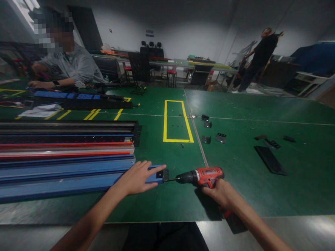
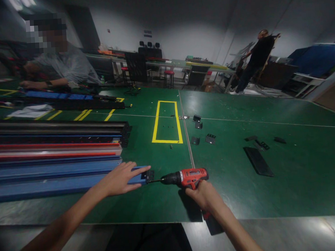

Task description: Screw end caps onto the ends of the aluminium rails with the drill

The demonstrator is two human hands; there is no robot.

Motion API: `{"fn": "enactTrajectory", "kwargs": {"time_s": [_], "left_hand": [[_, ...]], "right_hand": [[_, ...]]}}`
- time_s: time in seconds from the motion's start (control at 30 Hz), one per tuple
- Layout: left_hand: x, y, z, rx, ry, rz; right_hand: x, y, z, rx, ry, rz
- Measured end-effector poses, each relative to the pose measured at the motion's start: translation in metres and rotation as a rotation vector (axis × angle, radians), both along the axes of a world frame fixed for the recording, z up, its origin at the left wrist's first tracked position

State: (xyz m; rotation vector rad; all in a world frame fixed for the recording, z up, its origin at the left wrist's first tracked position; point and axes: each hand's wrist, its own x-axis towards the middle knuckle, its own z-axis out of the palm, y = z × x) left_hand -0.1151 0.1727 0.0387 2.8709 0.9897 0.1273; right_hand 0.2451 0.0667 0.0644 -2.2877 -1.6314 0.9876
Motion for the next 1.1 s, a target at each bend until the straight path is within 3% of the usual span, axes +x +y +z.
{"fn": "enactTrajectory", "kwargs": {"time_s": [1.1], "left_hand": [[0.0011,-0.0009,0.0018,0.002,0.039,0.007]], "right_hand": [[0.0021,0.0009,-0.0042,0.016,-0.031,0.022]]}}
